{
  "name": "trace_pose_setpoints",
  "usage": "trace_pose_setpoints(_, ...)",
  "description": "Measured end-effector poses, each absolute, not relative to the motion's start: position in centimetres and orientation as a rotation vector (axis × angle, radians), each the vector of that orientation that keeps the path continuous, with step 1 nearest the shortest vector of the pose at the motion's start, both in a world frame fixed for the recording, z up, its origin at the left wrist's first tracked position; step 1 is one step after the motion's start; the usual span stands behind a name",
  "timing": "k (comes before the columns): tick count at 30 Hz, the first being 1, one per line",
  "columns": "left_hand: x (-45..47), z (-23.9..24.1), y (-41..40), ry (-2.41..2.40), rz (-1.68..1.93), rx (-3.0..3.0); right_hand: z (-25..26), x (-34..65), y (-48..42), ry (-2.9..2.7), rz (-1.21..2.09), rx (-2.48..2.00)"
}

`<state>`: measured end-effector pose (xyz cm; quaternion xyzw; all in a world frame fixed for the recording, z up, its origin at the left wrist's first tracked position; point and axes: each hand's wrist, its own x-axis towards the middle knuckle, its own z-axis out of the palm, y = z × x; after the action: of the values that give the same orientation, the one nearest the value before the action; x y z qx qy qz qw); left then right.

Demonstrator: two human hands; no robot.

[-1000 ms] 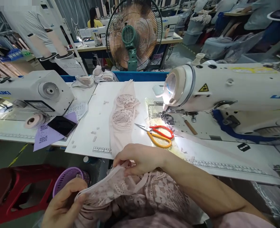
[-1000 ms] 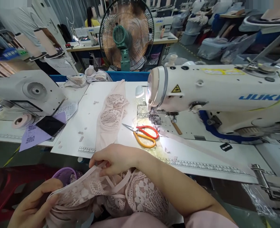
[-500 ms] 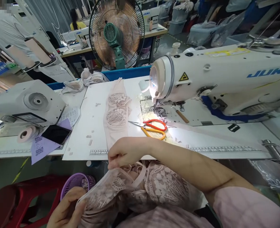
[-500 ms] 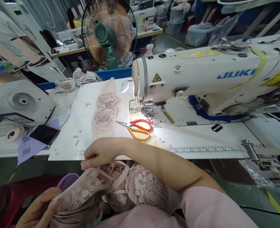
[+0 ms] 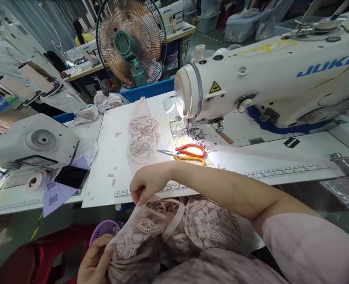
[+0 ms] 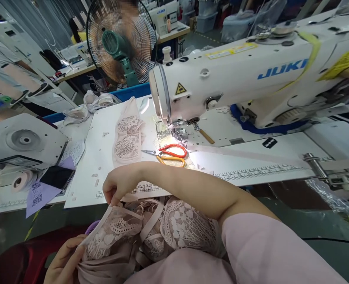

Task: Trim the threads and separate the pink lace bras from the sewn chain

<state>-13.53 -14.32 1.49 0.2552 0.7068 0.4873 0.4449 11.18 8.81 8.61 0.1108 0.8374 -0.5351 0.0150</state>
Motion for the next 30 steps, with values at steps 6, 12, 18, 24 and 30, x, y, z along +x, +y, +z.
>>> trace_pose_setpoints(6, -11.9, 2.8, -12.9, 1.827, 1.251, 0.503, 8.7, 10.7, 9.6, 2.613, -1.602, 0.367)
trace_pose_setpoints(12, -9.7, 4.2, -12.0, 1.89, 1.319, 0.31, 8.3, 10.6, 10.5, 2.619, -1.487, 0.354)
trace_pose_setpoints(18, -11.2, 3.4, -12.6, 1.85, 1.324, 0.367, 8.6, 10.6, 10.7, 2.664, -1.405, 0.388)
trace_pose_setpoints(24, -12.1, 3.1, -13.1, 1.809, 1.276, 0.409, 8.8, 10.4, 10.6, 2.666, -1.324, 0.411)
trace_pose_setpoints(30, -12.5, 3.0, -12.6, 1.729, 1.293, 0.4, 9.4, 10.2, 10.7, 2.694, -1.079, 0.548)
